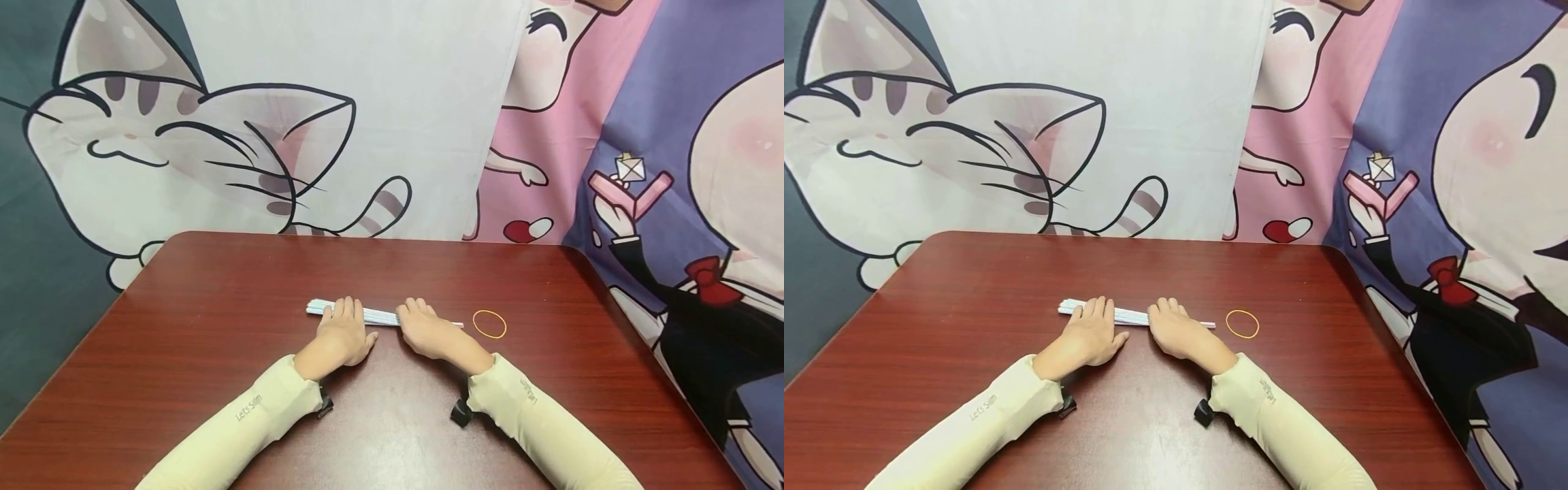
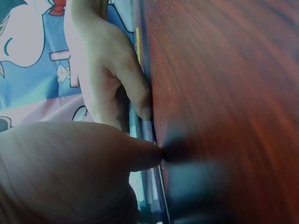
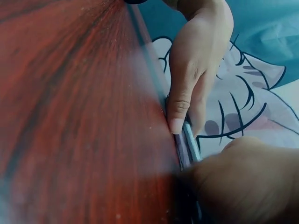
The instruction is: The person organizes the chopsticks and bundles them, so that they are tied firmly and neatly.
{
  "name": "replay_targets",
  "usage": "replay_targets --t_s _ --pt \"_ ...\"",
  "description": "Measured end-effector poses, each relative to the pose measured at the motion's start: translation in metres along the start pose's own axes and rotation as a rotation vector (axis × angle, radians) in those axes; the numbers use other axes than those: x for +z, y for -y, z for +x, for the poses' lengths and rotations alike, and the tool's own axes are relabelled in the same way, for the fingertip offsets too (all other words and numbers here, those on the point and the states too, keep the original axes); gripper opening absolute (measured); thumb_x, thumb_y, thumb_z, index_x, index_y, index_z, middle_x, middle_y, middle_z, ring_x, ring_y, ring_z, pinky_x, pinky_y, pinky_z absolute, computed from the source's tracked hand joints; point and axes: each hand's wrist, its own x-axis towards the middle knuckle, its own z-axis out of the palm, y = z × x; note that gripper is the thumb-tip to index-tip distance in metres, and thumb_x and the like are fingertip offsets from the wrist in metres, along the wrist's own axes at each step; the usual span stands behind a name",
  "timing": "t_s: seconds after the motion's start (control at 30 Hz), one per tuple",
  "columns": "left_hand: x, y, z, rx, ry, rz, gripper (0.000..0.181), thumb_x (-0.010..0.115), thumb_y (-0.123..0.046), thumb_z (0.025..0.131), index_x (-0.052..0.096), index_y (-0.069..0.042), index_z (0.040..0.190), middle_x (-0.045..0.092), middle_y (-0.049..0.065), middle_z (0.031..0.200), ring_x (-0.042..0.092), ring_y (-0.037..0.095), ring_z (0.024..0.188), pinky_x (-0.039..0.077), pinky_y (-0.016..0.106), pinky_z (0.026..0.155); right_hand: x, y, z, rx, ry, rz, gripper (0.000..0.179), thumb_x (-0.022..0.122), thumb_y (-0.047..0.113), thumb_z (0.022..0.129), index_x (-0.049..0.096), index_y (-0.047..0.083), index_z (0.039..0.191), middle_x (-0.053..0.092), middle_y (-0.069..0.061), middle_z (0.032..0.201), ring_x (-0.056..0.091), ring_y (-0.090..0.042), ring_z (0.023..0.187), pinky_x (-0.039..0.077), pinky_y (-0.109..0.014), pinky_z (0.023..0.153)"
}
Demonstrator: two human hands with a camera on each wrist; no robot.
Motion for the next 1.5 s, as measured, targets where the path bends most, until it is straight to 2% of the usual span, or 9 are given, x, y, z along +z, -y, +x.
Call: replay_targets --t_s 0.2,0.37,0.57,0.7,0.83,1.0,1.13,1.3,1.5 --pt "0.001 -0.005 -0.002 -0.015 -0.031 0.016 0.076 0.043 -0.048 0.101 0.026 0.006 0.151 0.031 0.025 0.151 0.028 0.036 0.140 0.023 0.051 0.113 0.003 -0.003 0.000 -0.027 -0.077 -0.097 0.009 0.056 0.008 0.092 0.052 0.002 0.098 0.051 -0.009 0.093 0.049 -0.027 0.086 0.042 -0.037 0.073" --pt "0.002 -0.006 -0.004 -0.015 -0.050 0.031 0.076 0.045 -0.048 0.100 0.027 0.008 0.149 0.031 0.027 0.150 0.029 0.038 0.138 0.022 0.050 0.113 0.008 -0.009 -0.003 -0.091 -0.226 -0.254 0.005 0.051 0.010 0.093 0.053 0.005 0.091 0.050 -0.007 0.087 0.052 -0.025 0.077 0.044 -0.034 0.063" --pt "-0.001 -0.002 -0.002 0.009 -0.192 0.064 0.070 0.054 -0.041 0.097 0.035 0.010 0.140 0.028 0.033 0.151 0.029 0.042 0.138 0.024 0.050 0.112 0.006 -0.019 -0.001 -0.066 -0.387 -0.407 0.006 0.051 0.011 0.092 0.054 0.006 0.090 0.048 -0.008 0.086 0.054 -0.023 0.066 0.042 -0.032 0.049" --pt "-0.004 0.000 0.001 0.016 -0.371 0.087 0.055 0.063 -0.032 0.090 0.046 0.007 0.124 0.034 0.036 0.146 0.034 0.044 0.132 0.028 0.050 0.107 -0.007 -0.024 0.002 -0.044 -0.412 -0.422 0.006 0.055 0.009 0.087 0.054 0.005 0.092 0.049 -0.009 0.086 0.055 -0.026 0.068 0.042 -0.034 0.053" --pt "-0.011 0.000 0.010 0.050 -0.705 0.156 0.033 0.070 -0.022 0.081 0.053 0.000 0.099 0.060 0.027 0.111 0.054 0.039 0.102 0.041 0.045 0.088 -0.024 -0.030 0.001 -0.021 -0.474 -0.415 0.014 0.057 0.008 0.080 0.055 0.006 0.094 0.054 -0.008 0.083 0.056 -0.029 0.070 0.042 -0.037 0.055" --pt "-0.025 0.001 0.025 0.139 -1.040 0.238 0.026 0.076 -0.016 0.077 0.053 -0.008 0.085 0.062 0.010 0.074 0.058 0.029 0.073 0.043 0.040 0.066 -0.043 -0.042 -0.002 -0.045 -0.721 -0.426 0.013 0.060 0.014 0.073 0.054 0.008 0.083 0.055 -0.005 0.070 0.054 -0.029 0.057 0.040 -0.038 0.048" --pt "-0.032 -0.004 0.036 0.245 -1.222 0.223 0.021 0.065 -0.020 0.092 0.057 -0.008 0.076 0.063 0.007 0.068 0.058 0.028 0.064 0.041 0.037 0.054 -0.055 -0.056 -0.003 -0.060 -0.927 -0.460 0.018 0.060 0.022 0.081 0.050 0.009 0.072 0.052 -0.004 0.060 0.049 -0.027 0.049 0.034 -0.036 0.045" --pt "-0.039 -0.014 0.040 0.268 -1.373 0.213 0.021 0.059 -0.010 0.091 0.059 -0.009 0.070 0.058 0.007 0.061 0.056 0.027 0.056 0.037 0.034 0.044 -0.059 -0.058 0.002 -0.007 -1.094 -0.488 0.037 0.047 0.022 0.098 0.048 0.008 0.064 0.048 -0.003 0.051 0.043 -0.026 0.044 0.028 -0.035 0.042" --pt "-0.046 -0.015 0.048 0.261 -1.465 0.214 0.020 0.056 0.005 0.075 0.051 -0.010 0.063 0.051 0.006 0.056 0.051 0.025 0.050 0.032 0.032 0.043 -0.058 -0.052 0.009 0.058 -1.196 -0.502 0.031 0.053 0.012 0.091 0.048 0.007 0.061 0.047 -0.005 0.050 0.041 -0.027 0.045 0.028 -0.037 0.042"
